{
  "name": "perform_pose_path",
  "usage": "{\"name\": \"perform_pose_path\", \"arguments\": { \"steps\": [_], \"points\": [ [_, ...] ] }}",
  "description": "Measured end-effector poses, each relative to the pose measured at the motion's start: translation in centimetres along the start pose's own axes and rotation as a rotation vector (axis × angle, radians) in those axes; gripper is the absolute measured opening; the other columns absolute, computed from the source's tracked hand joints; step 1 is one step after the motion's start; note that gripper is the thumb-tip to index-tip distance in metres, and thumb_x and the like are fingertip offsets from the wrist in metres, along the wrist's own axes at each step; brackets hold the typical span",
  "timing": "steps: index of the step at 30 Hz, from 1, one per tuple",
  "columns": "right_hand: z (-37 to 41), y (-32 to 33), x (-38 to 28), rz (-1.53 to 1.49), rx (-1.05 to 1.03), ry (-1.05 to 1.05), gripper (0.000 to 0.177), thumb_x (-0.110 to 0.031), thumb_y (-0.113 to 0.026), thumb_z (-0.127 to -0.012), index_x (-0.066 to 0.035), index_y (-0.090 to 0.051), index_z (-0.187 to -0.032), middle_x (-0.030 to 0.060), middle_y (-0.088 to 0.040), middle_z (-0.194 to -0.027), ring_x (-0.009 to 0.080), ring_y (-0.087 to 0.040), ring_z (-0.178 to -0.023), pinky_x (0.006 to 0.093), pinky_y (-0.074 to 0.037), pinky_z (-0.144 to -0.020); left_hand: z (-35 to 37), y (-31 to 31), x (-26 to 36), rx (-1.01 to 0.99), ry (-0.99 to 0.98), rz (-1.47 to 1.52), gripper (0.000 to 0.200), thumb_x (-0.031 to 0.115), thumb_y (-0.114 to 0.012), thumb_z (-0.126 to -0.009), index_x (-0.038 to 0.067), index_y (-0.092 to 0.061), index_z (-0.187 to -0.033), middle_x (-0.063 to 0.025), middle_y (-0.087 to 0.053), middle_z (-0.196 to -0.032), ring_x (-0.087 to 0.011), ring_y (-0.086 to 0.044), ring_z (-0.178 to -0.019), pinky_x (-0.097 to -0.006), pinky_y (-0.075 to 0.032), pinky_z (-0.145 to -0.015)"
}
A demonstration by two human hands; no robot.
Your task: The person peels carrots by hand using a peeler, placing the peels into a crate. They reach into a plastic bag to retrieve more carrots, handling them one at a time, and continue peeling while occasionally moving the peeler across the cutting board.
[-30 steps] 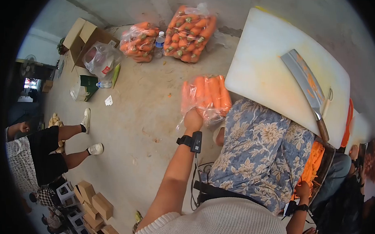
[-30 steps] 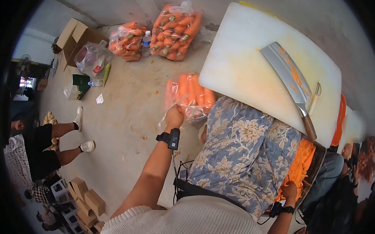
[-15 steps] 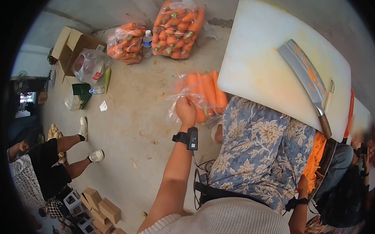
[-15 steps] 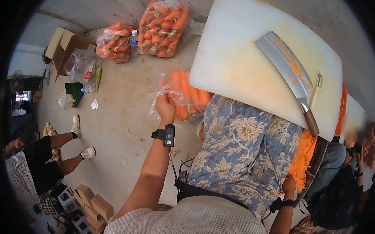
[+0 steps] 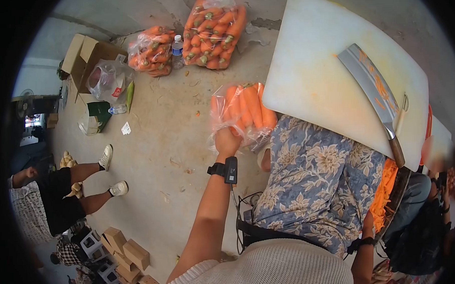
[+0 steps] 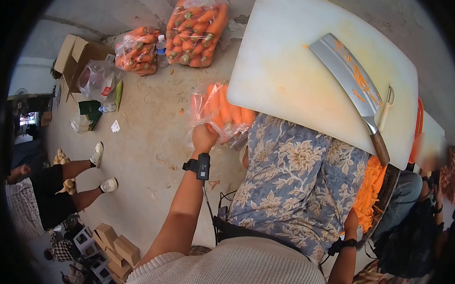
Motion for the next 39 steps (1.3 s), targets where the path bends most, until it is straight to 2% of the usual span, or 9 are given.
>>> {"name": "perform_pose_path", "arguments": {
  "steps": [2,6,9,12,16,25,32,38,39],
  "points": [
    [0.3,0.5,-0.7,-0.02,-0.017,-0.006,0.041,-0.025,-0.03,-0.095,0.006,-0.051,-0.111,0.0232,-0.055,-0.111,0.0379,-0.05,-0.105,0.041,-0.04,-0.085,-0.4,0.7,0.2,0.282,0.038,0.181,0.018,0.016,-0.061,-0.071,-0.001,-0.063,-0.074,-0.0228,-0.062,-0.077,-0.0356,-0.061,-0.072,-0.0376,-0.048,-0.063],
    [-0.5,-0.8,0.9,-0.056,-0.021,-0.015,0.041,-0.026,-0.03,-0.095,0.006,-0.05,-0.112,0.0232,-0.054,-0.112,0.0376,-0.049,-0.106,0.0406,-0.039,-0.086,-1.7,1.3,-0.1,0.454,0.073,0.308,0.015,0.01,-0.058,-0.071,-0.003,-0.061,-0.078,-0.0236,-0.059,-0.071,-0.0392,-0.058,-0.069,-0.0406,-0.045,-0.06],
    [-1.4,-1.8,2.8,-0.094,0.001,-0.012,0.043,-0.027,-0.03,-0.095,0.006,-0.05,-0.113,0.0228,-0.054,-0.114,0.0366,-0.049,-0.108,0.0399,-0.039,-0.088,-3.1,-0.1,-0.5,0.429,-0.083,0.397,0.015,0.01,-0.056,-0.074,-0.004,-0.06,-0.076,-0.0224,-0.058,-0.067,-0.0396,-0.057,-0.066,-0.0424,-0.044,-0.059],
    [-1.2,-1.7,2.6,-0.11,-0.001,-0.016,0.043,-0.028,-0.03,-0.095,0.006,-0.05,-0.114,0.0224,-0.054,-0.114,0.0359,-0.049,-0.108,0.0393,-0.038,-0.088,-4.2,-2.6,-2.0,0.207,-0.003,0.033,0.019,0.015,-0.055,-0.077,-0.002,-0.062,-0.082,-0.0192,-0.063,-0.08,-0.0357,-0.061,-0.074,-0.0411,-0.048,-0.066],
    [-1.0,-1.6,2.4,-0.126,-0.003,-0.02,0.044,-0.028,-0.03,-0.095,0.007,-0.049,-0.114,0.0219,-0.055,-0.114,0.035,-0.049,-0.108,0.0386,-0.038,-0.088,-3.9,-5.7,-3.6,0.095,0.033,-0.096,0.019,0.015,-0.057,-0.073,0.002,-0.063,-0.084,-0.0177,-0.063,-0.09,-0.0349,-0.061,-0.082,-0.0426,-0.048,-0.072],
    [-1.0,-1.9,3.3,-0.148,-0.002,-0.023,0.046,-0.03,-0.031,-0.095,0.007,-0.049,-0.115,0.0206,-0.055,-0.113,0.0329,-0.049,-0.108,0.0369,-0.038,-0.089,-5.6,-4.9,-2.8,-0.19,0.134,0.01,0.026,0.026,-0.059,-0.075,0.006,-0.063,-0.09,-0.0157,-0.064,-0.09,-0.0329,-0.062,-0.082,-0.0397,-0.049,-0.069],
    [-1.7,-2.6,4.1,-0.17,-0.004,-0.009,0.047,-0.032,-0.031,-0.095,0.007,-0.049,-0.116,0.0197,-0.056,-0.113,0.0313,-0.049,-0.108,0.0357,-0.037,-0.09,-2.5,-3.6,-0.3,-0.099,0.054,-0.145,0.026,0.033,-0.056,-0.076,0.014,-0.064,-0.09,-0.0154,-0.064,-0.089,-0.0321,-0.062,-0.081,-0.0404,-0.048,-0.071],
    [-2.6,-4.1,5.2,-0.206,-0.008,0.031,0.048,-0.033,-0.032,-0.095,0.007,-0.048,-0.117,0.019,-0.056,-0.113,0.0301,-0.05,-0.108,0.0348,-0.037,-0.091,3.5,-2.9,0.0,-0.21,-0.014,-0.187,0.032,0.022,-0.065,-0.069,0.007,-0.059,-0.097,-0.0168,-0.063,-0.091,-0.0356,-0.06,-0.083,-0.0417,-0.048,-0.071],
    [-1.9,-3.6,3.9,-0.302,0.034,-0.002,0.046,-0.031,-0.033,-0.095,0.007,-0.05,-0.114,0.0195,-0.058,-0.109,0.0315,-0.051,-0.104,0.0357,-0.038,-0.088,4.9,-2.5,0.1,-0.084,-0.014,-0.023,0.035,0.017,-0.066,-0.069,0.005,-0.057,-0.101,-0.0174,-0.062,-0.094,-0.0356,-0.06,-0.085,-0.041,-0.047,-0.073]
  ]
}}
Point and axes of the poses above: each hand's wrist, its own z-axis away from the middle knuckle, its own y-axis out of the back of the hand, x = y × z, the point moved 2 cm from there along -z, towards the middle knuckle
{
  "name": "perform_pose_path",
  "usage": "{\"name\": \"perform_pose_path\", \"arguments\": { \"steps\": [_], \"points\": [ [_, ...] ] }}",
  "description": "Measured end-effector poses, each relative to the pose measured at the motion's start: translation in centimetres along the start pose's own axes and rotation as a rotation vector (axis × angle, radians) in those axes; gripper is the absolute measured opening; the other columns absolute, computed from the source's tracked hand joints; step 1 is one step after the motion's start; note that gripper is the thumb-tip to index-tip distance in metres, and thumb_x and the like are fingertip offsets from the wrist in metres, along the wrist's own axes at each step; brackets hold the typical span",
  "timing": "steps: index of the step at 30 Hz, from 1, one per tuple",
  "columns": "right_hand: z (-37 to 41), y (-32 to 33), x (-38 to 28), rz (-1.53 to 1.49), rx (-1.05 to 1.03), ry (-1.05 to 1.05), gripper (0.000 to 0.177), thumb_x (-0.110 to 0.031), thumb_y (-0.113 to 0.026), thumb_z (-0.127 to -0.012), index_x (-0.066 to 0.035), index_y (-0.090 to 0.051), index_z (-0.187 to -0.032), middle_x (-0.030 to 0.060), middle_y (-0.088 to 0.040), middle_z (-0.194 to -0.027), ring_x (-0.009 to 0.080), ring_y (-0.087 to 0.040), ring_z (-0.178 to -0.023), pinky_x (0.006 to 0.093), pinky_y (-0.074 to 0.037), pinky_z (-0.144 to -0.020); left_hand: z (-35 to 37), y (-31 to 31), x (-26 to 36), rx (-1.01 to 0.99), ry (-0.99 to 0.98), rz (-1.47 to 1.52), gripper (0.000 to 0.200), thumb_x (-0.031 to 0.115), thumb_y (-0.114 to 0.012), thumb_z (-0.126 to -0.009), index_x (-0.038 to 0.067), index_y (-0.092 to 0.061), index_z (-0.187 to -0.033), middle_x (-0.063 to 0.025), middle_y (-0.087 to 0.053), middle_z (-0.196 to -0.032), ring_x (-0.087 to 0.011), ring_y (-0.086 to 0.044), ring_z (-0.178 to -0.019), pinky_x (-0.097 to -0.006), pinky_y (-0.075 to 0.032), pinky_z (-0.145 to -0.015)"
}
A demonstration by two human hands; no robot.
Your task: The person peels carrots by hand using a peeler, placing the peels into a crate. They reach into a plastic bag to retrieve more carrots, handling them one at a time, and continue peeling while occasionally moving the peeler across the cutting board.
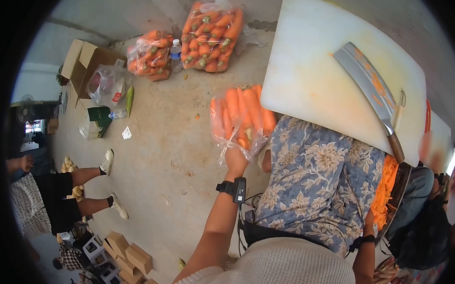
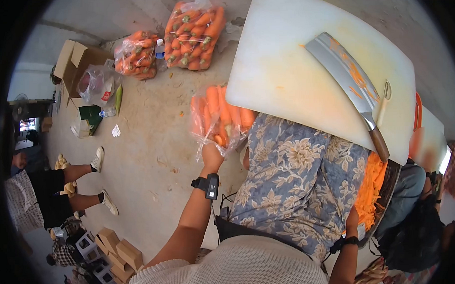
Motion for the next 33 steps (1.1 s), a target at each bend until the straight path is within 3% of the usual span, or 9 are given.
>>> {"name": "perform_pose_path", "arguments": {
  "steps": [5,7,15,21,24,26,28,30,33],
  "points": [
    [1.5,1.4,-5.3,-0.164,-0.009,-0.144,0.034,-0.022,-0.034,-0.091,0.004,-0.053,-0.103,0.0218,-0.059,-0.098,0.0374,-0.054,-0.093,0.039,-0.041,-0.077,4.2,3.2,2.0,0.263,-0.26,0.29,0.049,0.0,-0.063,-0.068,0.002,-0.05,-0.116,-0.0184,-0.054,-0.11,-0.0339,-0.052,-0.101,-0.0374,-0.043,-0.084],
    [1.1,1.3,-5.2,0.304,-0.016,0.027,0.024,-0.013,-0.036,-0.086,0.002,-0.053,-0.095,0.0235,-0.058,-0.09,0.0419,-0.053,-0.086,0.0407,-0.041,-0.069,4.5,4.5,3.0,0.291,-0.31,0.189,0.048,0.0,-0.063,-0.068,0.0,-0.05,-0.114,-0.0192,-0.053,-0.112,-0.0359,-0.053,-0.099,-0.0382,-0.044,-0.083],
    [-0.1,-0.8,-2.0,-0.08,0.084,0.039,0.013,-0.007,-0.045,-0.08,-0.002,-0.053,-0.089,0.022,-0.06,-0.083,0.0403,-0.056,-0.083,0.0418,-0.045,-0.068,7.0,12.8,6.7,0.48,-0.365,-0.052,0.044,0.003,-0.069,-0.064,0.001,-0.054,-0.105,-0.0139,-0.058,-0.104,-0.0309,-0.059,-0.091,-0.0329,-0.049,-0.075],
    [2.6,1.6,-9.0,0.234,0.126,0.145,0.013,-0.014,-0.055,-0.076,-0.002,-0.053,-0.081,0.0215,-0.06,-0.078,0.0407,-0.058,-0.078,0.0442,-0.046,-0.066,10.7,20.1,6.8,0.672,-0.321,0.699,0.058,0.007,-0.075,-0.065,0.006,-0.045,-0.115,-0.0076,-0.06,-0.104,-0.0241,-0.059,-0.097,-0.0386,-0.048,-0.085],
    [2.6,2.3,-10.1,0.251,0.113,0.175,0.018,-0.018,-0.058,-0.075,-0.001,-0.053,-0.08,0.022,-0.06,-0.077,0.0404,-0.058,-0.077,0.043,-0.046,-0.066,11.1,21.5,8.2,0.52,-0.484,1.204,0.058,0.018,-0.073,-0.072,0.007,-0.042,-0.12,-0.011,-0.057,-0.111,-0.0258,-0.057,-0.1,-0.0387,-0.046,-0.088],
    [3.3,2.7,-11.1,0.233,0.129,0.179,0.021,-0.021,-0.059,-0.074,-0.001,-0.054,-0.079,0.0222,-0.06,-0.076,0.0403,-0.058,-0.077,0.0424,-0.046,-0.066,10.3,20.3,10.5,0.102,-0.477,2.032,0.057,0.041,-0.063,-0.08,0.008,-0.042,-0.122,-0.0163,-0.052,-0.118,-0.0268,-0.055,-0.103,-0.0377,-0.045,-0.089],
    [3.6,2.8,-11.2,0.172,0.132,0.177,0.021,-0.021,-0.061,-0.073,-0.002,-0.054,-0.079,0.0223,-0.06,-0.077,0.0402,-0.058,-0.077,0.0422,-0.047,-0.066,11.4,18.7,15.2,-0.308,-0.18,2.148,0.065,0.058,-0.047,-0.082,0.01,-0.04,-0.125,-0.019,-0.047,-0.121,-0.027,-0.055,-0.102,-0.0391,-0.047,-0.087],
    [3.7,2.6,-10.4,0.123,0.207,0.189,0.025,-0.021,-0.063,-0.069,-0.001,-0.055,-0.08,0.0221,-0.06,-0.077,0.0387,-0.059,-0.077,0.0414,-0.047,-0.065,11.9,13.7,15.6,-1.025,-0.052,2.181,0.064,0.058,-0.043,-0.084,0.01,-0.039,-0.127,-0.0197,-0.05,-0.118,-0.0281,-0.056,-0.101,-0.0416,-0.049,-0.083],
    [5.1,3.2,-9.7,0.02,0.209,0.042,0.027,-0.019,-0.063,-0.065,-0.001,-0.056,-0.083,0.0211,-0.061,-0.077,0.0368,-0.06,-0.075,0.0411,-0.047,-0.065,13.8,6.7,17.1,-1.444,0.008,2.084,0.057,0.05,-0.045,-0.087,0.007,-0.041,-0.123,-0.0179,-0.053,-0.113,-0.03,-0.057,-0.097,-0.0446,-0.05,-0.078]
  ]
}}
Point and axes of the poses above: each hand's wrist, its own z-axis away from the middle knuckle, its own y-axis out of the back of the hand, x = y × z, the point moved 2 cm from there along -z, towards the middle knuckle
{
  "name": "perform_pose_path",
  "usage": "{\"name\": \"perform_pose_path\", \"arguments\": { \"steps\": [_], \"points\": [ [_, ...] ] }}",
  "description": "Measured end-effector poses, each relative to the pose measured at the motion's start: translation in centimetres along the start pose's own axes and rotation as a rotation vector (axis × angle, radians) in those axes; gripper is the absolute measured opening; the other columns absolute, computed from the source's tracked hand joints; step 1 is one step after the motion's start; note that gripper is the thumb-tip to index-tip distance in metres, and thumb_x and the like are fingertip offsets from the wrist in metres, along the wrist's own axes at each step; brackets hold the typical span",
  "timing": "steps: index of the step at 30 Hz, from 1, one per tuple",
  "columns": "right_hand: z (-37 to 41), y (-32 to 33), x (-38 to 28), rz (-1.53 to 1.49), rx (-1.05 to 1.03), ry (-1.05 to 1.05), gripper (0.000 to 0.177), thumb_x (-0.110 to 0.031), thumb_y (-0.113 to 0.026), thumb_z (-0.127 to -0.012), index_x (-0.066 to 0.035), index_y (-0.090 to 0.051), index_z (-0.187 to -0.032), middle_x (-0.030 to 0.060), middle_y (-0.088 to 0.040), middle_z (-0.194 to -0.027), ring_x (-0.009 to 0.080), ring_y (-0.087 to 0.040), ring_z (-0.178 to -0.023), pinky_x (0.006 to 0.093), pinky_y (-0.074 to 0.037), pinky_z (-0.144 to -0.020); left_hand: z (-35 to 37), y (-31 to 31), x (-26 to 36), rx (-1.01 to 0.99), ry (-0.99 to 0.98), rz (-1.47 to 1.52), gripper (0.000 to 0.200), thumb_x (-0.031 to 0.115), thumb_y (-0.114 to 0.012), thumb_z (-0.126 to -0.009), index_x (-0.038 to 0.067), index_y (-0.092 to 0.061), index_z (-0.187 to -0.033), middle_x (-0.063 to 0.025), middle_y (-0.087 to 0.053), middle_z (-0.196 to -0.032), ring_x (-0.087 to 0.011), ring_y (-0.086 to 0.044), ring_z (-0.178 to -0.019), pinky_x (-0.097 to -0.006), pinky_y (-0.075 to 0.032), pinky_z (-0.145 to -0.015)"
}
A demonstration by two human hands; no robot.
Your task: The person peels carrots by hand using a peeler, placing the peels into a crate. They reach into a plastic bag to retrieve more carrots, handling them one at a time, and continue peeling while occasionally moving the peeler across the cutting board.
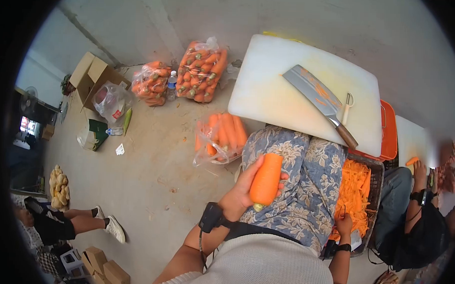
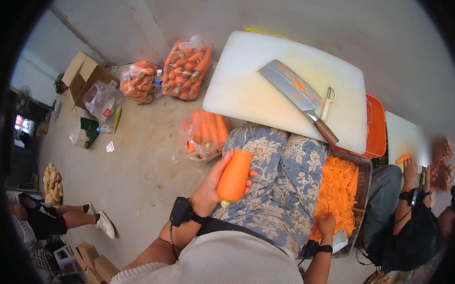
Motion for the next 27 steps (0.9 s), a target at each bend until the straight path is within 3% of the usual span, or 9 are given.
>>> {"name": "perform_pose_path", "arguments": {
  "steps": [2,5,8,11,13,17,21,24,27],
  "points": [
    [-1.3,-2.0,5.4,-0.109,0.02,0.018,0.027,-0.011,-0.063,-0.068,0.001,-0.051,-0.089,0.0136,-0.06,-0.065,0.0251,-0.062,-0.059,0.0344,-0.047,-0.054,-1.6,0.3,-3.6,0.242,0.131,-0.148,0.05,0.04,-0.05,-0.088,0.007,-0.039,-0.124,-0.0179,-0.054,-0.111,-0.0299,-0.057,-0.097,-0.0437,-0.049,-0.079],
    [0.0,0.4,5.3,-0.102,0.116,0.045,0.028,-0.009,-0.061,-0.068,0.001,-0.051,-0.092,0.012,-0.059,-0.064,0.0211,-0.062,-0.055,0.0317,-0.047,-0.051,-3.9,-0.8,-6.5,0.232,0.177,-0.351,0.053,0.031,-0.052,-0.087,0.006,-0.033,-0.13,-0.021,-0.052,-0.114,-0.0309,-0.055,-0.103,-0.0448,-0.046,-0.087],
    [1.8,3.9,0.9,-0.213,0.163,-0.045,0.031,-0.013,-0.061,-0.066,0.0,-0.054,-0.093,0.0135,-0.06,-0.066,0.028,-0.061,-0.061,0.0361,-0.046,-0.057,-5.4,-4.1,-7.5,0.114,0.201,-0.527,0.057,0.019,-0.061,-0.082,0.005,-0.032,-0.13,-0.0173,-0.051,-0.117,-0.0269,-0.051,-0.109,-0.041,-0.042,-0.093],
    [2.3,4.9,-0.9,-0.225,0.224,-0.006,0.031,-0.013,-0.061,-0.067,-0.001,-0.053,-0.095,0.0109,-0.059,-0.064,0.0246,-0.059,-0.058,0.0345,-0.046,-0.054,-6.3,-7.6,-7.9,0.011,0.129,-0.818,0.067,0.012,-0.075,-0.069,0.005,-0.039,-0.125,-0.0115,-0.051,-0.117,-0.0208,-0.049,-0.111,-0.0362,-0.041,-0.094],
    [2.4,4.8,-1.8,-0.267,0.228,-0.011,0.031,-0.013,-0.061,-0.068,-0.001,-0.053,-0.096,0.0101,-0.058,-0.063,0.0238,-0.059,-0.057,0.0343,-0.046,-0.054,-6.9,-9.6,-7.8,-0.308,-0.134,-1.4,0.068,0.012,-0.082,-0.059,0.005,-0.048,-0.118,-0.0091,-0.052,-0.116,-0.0195,-0.05,-0.109,-0.034,-0.041,-0.094],
    [2.9,5.0,-3.6,-0.324,0.219,0.01,0.033,-0.013,-0.06,-0.071,-0.001,-0.051,-0.1,0.0091,-0.057,-0.063,0.022,-0.059,-0.056,0.0335,-0.045,-0.052,-7.5,-10.3,-8.4,-0.282,-0.148,-1.494,0.065,0.013,-0.084,-0.055,0.006,-0.054,-0.113,-0.0083,-0.053,-0.113,-0.0194,-0.052,-0.106,-0.0328,-0.041,-0.094],
    [2.8,5.1,-3.6,-0.345,0.207,-0.008,0.033,-0.013,-0.061,-0.074,-0.001,-0.05,-0.102,0.0088,-0.057,-0.063,0.0216,-0.059,-0.056,0.0335,-0.045,-0.051,-8.2,-9.6,-8.7,-0.316,-0.168,-1.553,0.067,0.015,-0.085,-0.055,0.005,-0.053,-0.113,-0.0085,-0.054,-0.113,-0.0193,-0.053,-0.105,-0.0325,-0.042,-0.093],
    [2.4,5.2,-3.3,-0.536,0.218,-0.016,0.031,-0.014,-0.06,-0.08,0.0,-0.049,-0.104,0.0078,-0.056,-0.063,0.0187,-0.06,-0.054,0.0302,-0.046,-0.05,-9.3,-8.5,-9.7,-0.278,-0.144,-1.41,0.062,0.022,-0.077,-0.068,0.003,-0.047,-0.119,-0.0101,-0.054,-0.113,-0.0203,-0.054,-0.103,-0.0323,-0.044,-0.09],
    [2.8,6.8,-5.5,-0.795,0.261,-0.031,0.03,-0.01,-0.057,-0.083,0.001,-0.045,-0.108,0.0039,-0.051,-0.065,0.0139,-0.058,-0.051,0.0245,-0.044,-0.045,-11.6,-5.4,-12.1,0.198,0.376,-0.583,0.049,0.032,-0.056,-0.086,0.001,-0.041,-0.12,-0.0107,-0.054,-0.109,-0.019,-0.056,-0.098,-0.0306,-0.048,-0.08]
  ]
}}
Point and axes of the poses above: each hand's wrist, its own z-axis away from the middle knuckle, its own y-axis out of the back of the hand, x = y × z, the point moved 2 cm from there along -z, towards the middle knuckle
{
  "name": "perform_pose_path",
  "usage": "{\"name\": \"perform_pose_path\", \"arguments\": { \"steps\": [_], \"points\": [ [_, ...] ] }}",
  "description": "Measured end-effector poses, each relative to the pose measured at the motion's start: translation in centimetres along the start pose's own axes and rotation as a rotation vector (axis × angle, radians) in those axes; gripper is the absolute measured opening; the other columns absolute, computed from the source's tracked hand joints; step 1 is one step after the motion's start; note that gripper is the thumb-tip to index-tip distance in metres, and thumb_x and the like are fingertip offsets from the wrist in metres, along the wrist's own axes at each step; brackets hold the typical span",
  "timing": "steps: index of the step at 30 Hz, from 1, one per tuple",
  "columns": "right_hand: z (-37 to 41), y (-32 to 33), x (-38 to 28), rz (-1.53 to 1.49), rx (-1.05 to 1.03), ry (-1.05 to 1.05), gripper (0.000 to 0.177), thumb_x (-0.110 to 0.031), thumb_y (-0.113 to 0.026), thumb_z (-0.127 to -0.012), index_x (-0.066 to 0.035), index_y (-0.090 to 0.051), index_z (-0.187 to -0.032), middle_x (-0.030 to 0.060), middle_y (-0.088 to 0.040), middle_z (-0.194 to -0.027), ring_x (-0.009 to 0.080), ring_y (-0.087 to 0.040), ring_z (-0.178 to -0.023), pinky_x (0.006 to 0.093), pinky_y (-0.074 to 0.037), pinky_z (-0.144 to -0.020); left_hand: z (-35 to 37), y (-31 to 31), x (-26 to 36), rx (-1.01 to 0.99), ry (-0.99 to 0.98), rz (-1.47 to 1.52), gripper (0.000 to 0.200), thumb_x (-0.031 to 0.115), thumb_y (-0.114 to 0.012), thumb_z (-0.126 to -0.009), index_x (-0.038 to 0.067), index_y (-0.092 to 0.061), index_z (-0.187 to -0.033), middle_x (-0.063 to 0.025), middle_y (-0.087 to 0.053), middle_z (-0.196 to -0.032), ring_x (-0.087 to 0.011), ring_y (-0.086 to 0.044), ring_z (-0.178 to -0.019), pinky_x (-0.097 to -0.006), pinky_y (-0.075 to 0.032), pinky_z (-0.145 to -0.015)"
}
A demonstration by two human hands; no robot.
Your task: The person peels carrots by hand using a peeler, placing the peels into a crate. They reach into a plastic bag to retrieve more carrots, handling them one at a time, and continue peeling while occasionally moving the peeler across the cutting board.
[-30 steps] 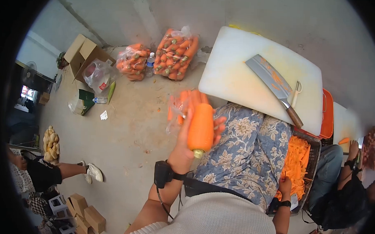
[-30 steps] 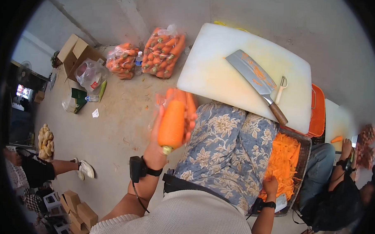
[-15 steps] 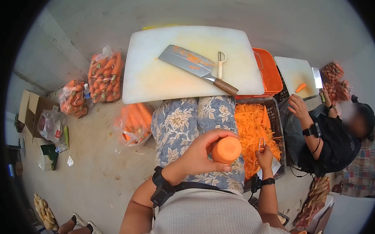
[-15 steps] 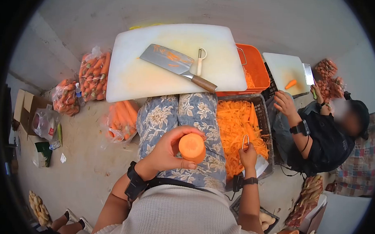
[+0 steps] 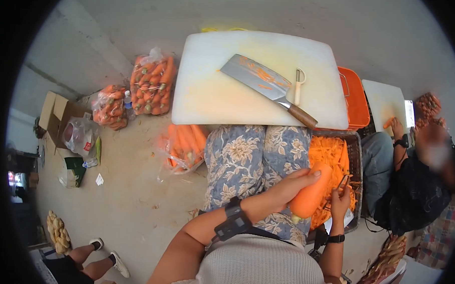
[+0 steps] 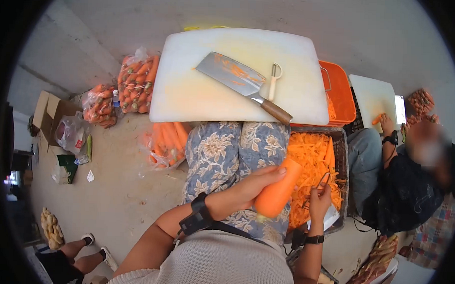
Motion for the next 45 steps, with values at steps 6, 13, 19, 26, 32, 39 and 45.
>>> {"name": "perform_pose_path", "arguments": {
  "steps": [6,13,19,26,32,39,45],
  "points": [
    [1.7,-0.7,-6.7,-0.187,0.132,0.242,0.029,-0.018,-0.051,-0.09,-0.002,-0.043,-0.113,0.0006,-0.047,-0.068,0.0062,-0.047,-0.052,0.0204,-0.041,-0.045,-6.3,4.0,-5.3,0.117,0.222,0.285,0.042,0.04,-0.046,-0.09,0.008,-0.042,-0.117,-0.0078,-0.054,-0.101,-0.016,-0.057,-0.088,-0.0296,-0.051,-0.068],
    [3.4,-5.2,-10.1,-0.263,0.156,0.234,0.032,-0.018,-0.052,-0.089,0.001,-0.043,-0.114,0.0039,-0.05,-0.079,0.0061,-0.047,-0.059,0.0191,-0.037,-0.047,-6.3,4.0,-7.1,0.064,0.088,0.118,0.044,0.04,-0.044,-0.091,0.009,-0.039,-0.123,-0.0064,-0.05,-0.111,-0.014,-0.052,-0.1,-0.0292,-0.048,-0.077],
    [3.1,-7.5,-9.6,-0.08,0.081,0.137,0.032,-0.022,-0.053,-0.089,0.0,-0.045,-0.11,0.0083,-0.052,-0.097,0.0152,-0.051,-0.087,0.0282,-0.041,-0.077,-6.6,4.2,-7.0,0.187,-0.047,-0.076,0.049,0.041,-0.042,-0.092,0.007,-0.036,-0.127,-0.0069,-0.048,-0.116,-0.0149,-0.046,-0.108,-0.0283,-0.037,-0.091],
    [1.9,-7.7,-9.1,-0.062,0.045,0.195,0.033,-0.025,-0.052,-0.088,0.0,-0.046,-0.108,0.0084,-0.054,-0.097,0.0162,-0.052,-0.087,0.0291,-0.041,-0.077,-7.6,4.6,-7.5,0.225,-0.088,-0.098,0.039,0.035,-0.043,-0.093,0.006,-0.049,-0.118,-0.0062,-0.052,-0.111,-0.0131,-0.048,-0.105,-0.0256,-0.037,-0.088],
    [-0.8,-7.3,-7.3,-0.088,0.074,0.167,0.034,-0.025,-0.05,-0.09,0.004,-0.048,-0.108,0.0089,-0.056,-0.094,0.0155,-0.053,-0.085,0.0269,-0.042,-0.074,-7.9,4.4,-7.1,0.179,-0.152,-0.116,0.047,0.034,-0.049,-0.091,0.002,-0.041,-0.125,-0.0071,-0.053,-0.113,-0.0132,-0.05,-0.103,-0.0248,-0.039,-0.087],
    [-1.8,-7.7,-8.1,-0.027,0.059,0.152,0.026,-0.023,-0.05,-0.089,0.002,-0.049,-0.095,0.0053,-0.052,-0.081,0.0126,-0.049,-0.072,0.0261,-0.039,-0.061,-8.3,4.6,-7.4,0.19,-0.18,-0.143,0.047,0.034,-0.051,-0.09,0.001,-0.044,-0.123,-0.0079,-0.055,-0.11,-0.0135,-0.051,-0.102,-0.0246,-0.04,-0.086],
    [-3.5,-7.6,-7.0,-0.04,0.035,0.163,0.024,-0.024,-0.053,-0.088,0.0,-0.049,-0.085,0.001,-0.047,-0.07,0.0079,-0.043,-0.061,0.0243,-0.035,-0.053,-7.8,4.3,-7.0,0.237,-0.212,-0.225,0.048,0.037,-0.048,-0.091,0.001,-0.044,-0.123,-0.0097,-0.054,-0.114,-0.0164,-0.05,-0.105,-0.0268,-0.038,-0.09]
  ]
}}
Point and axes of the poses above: each hand's wrist, its own z-axis away from the middle knuckle, its own y-axis out of the back of the hand, x = y × z, the point moved 2 cm from there along -z, towards the middle knuckle
